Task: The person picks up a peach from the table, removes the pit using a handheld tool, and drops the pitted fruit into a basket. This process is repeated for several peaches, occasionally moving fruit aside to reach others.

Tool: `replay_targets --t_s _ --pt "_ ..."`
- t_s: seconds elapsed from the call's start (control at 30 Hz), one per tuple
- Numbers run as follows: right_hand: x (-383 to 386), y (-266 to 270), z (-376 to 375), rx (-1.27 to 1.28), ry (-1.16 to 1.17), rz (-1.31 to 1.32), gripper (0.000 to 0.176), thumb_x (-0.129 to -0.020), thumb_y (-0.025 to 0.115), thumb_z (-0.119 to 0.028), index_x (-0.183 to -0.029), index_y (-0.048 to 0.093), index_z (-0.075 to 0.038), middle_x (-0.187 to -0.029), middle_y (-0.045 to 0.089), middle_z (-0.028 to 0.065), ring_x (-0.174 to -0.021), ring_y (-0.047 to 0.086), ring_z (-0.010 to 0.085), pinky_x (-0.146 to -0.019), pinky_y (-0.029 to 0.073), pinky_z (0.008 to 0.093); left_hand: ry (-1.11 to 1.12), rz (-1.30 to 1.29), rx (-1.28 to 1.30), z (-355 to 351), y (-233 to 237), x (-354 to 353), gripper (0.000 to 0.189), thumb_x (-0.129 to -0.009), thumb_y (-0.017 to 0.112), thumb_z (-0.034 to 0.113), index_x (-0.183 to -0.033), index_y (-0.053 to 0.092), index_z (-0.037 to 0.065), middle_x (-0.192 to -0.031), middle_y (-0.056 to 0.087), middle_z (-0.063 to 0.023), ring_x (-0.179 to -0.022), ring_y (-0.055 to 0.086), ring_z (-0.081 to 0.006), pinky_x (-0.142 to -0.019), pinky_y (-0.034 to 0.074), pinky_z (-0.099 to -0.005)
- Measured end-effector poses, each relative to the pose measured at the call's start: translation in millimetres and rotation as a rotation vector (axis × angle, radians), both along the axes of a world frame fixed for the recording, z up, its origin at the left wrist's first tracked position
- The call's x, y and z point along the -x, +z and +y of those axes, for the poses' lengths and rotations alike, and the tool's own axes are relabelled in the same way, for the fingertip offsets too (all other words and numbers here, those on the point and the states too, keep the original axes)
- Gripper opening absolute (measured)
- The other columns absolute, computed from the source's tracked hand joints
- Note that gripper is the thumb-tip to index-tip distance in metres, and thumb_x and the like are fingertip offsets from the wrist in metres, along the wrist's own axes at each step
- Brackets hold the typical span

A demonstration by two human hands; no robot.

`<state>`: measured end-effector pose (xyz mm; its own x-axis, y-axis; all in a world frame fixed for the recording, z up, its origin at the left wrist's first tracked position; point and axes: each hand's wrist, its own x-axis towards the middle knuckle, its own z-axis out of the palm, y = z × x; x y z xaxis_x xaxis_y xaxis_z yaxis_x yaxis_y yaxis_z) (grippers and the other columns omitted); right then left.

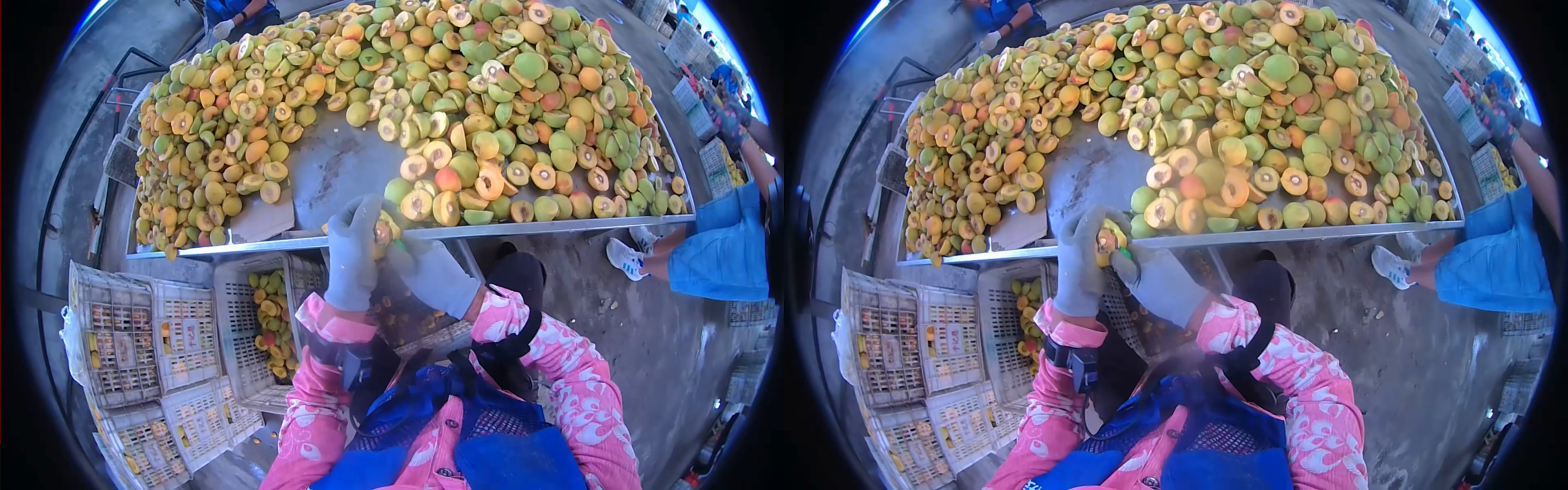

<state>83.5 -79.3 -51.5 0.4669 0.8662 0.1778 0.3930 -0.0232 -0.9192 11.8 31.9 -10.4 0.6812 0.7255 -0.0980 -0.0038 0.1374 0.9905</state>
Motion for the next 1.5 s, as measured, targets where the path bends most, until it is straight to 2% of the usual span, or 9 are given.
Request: replay_targets --t_s 0.33,0.4,0.5,0.8,1.2,1.27,1.33,1.43,1.5 --pt "-0.5 1.5 -4.8 -0.005 0.07 0.318 0.034 -0.099 0.046 -0.028 -0.095 0.06 0.003 -0.072 0.059 0.0058 -0.068 0.053 0.0138 -0.063 0.046 0.0324 0.131 -0.081 -0.186 -12.4 -3.5 -9.4 0.02 -0.087 0.05 0.013 -0.082 0.065 0.0 -0.068 0.055 -0.002 -0.061 0.047 -0.0081 -0.052 0.037 -0.0233" --pt "-11.3 29.9 -13.8 0.438 0.273 1.045 0.038 -0.099 0.046 -0.03 -0.094 0.062 0.004 -0.071 0.059 0.0059 -0.072 0.05 0.0107 -0.066 0.044 0.0309 0.198 -0.049 -0.263 -8.2 -8.8 -8.8 0.02 -0.088 0.05 0.012 -0.082 0.065 0.001 -0.07 0.056 -0.0024 -0.062 0.048 -0.0085 -0.053 0.037 -0.0232" --pt "5.1 -13.3 0.5 -0.105 0.058 0.336 0.046 -0.1 0.041 -0.04 -0.081 0.057 -0.001 -0.057 0.049 0.0021 -0.046 0.045 0.014 -0.044 0.038 0.03 0.07 -0.007 -0.326 0.4 -16.8 -12.2 0.02 -0.089 0.049 0.012 -0.083 0.065 0.001 -0.071 0.057 -0.002 -0.063 0.049 -0.0086 -0.054 0.038 -0.0227" --pt "-8.6 30.9 -15.1 0.234 0.324 1.058 0.054 -0.098 0.035 -0.054 -0.075 0.048 -0.007 -0.05 0.037 -0.0028 -0.037 0.034 0.0093 -0.035 0.033 0.0286 0.091 -0.09 -0.452 4.4 -21.0 -24.0 0.021 -0.09 0.051 0.014 -0.082 0.065 -0.001 -0.073 0.062 -0.0052 -0.067 0.05 -0.0072 -0.057 0.04 -0.0249" --pt "-8.1 11.3 -18.8 0.13 0.512 1.235 0.051 -0.097 0.035 -0.056 -0.077 0.049 -0.011 -0.052 0.034 -0.0049 -0.038 0.026 0.0069 -0.035 0.024 0.0245 -0.134 -0.237 0.354 2.4 -48.9 -19.7 0.036 -0.097 0.045 0.031 -0.088 0.062 0.0 -0.079 0.064 -0.0088 -0.069 0.06 -0.0153 -0.062 0.047 -0.0259" --pt "0.1 7.6 -25.8 0.14 0.494 1.194 0.052 -0.097 0.036 -0.056 -0.076 0.049 -0.011 -0.051 0.034 -0.0045 -0.038 0.027 0.0069 -0.035 0.023 0.0248 0.198 -0.22 0.273 16.1 -68.8 -1.3 0.028 -0.096 0.049 0.025 -0.09 0.062 0.0 -0.08 0.064 -0.0096 -0.068 0.06 -0.0172 -0.064 0.049 -0.0281" --pt "1.6 -1.1 -32.2 0.151 0.481 1.14 0.052 -0.096 0.038 -0.057 -0.076 0.05 -0.011 -0.051 0.034 -0.0041 -0.038 0.027 0.0069 -0.034 0.022 0.025 0.315 0.273 -0.916 15.9 -39.6 44.2 0.025 -0.095 0.051 0.021 -0.097 0.061 -0.002 -0.085 0.064 -0.0119 -0.073 0.061 -0.0182 -0.068 0.05 -0.0304" --pt "8.0 -20.4 -46.7 0.327 0.311 1.388 0.052 -0.097 0.037 -0.056 -0.075 0.05 -0.011 -0.048 0.032 -0.0045 -0.035 0.025 0.007 -0.033 0.02 0.0246 0.667 0.312 -0.502 49.9 -38.6 114.9 0.023 -0.094 0.054 0.016 -0.103 0.062 -0.003 -0.093 0.063 -0.0121 -0.083 0.06 -0.0167 -0.074 0.05 -0.0299" --pt "18.6 -23.1 -44.5 0.328 0.398 1.482 0.052 -0.097 0.036 -0.057 -0.075 0.049 -0.011 -0.048 0.03 -0.005 -0.035 0.025 0.0069 -0.033 0.02 0.024 0.848 0.669 -1.39 58.9 -47.6 138.3 0.028 -0.093 0.054 0.013 -0.115 0.057 -0.004 -0.102 0.06 -0.0097 -0.089 0.056 -0.0135 -0.076 0.048 -0.0275"
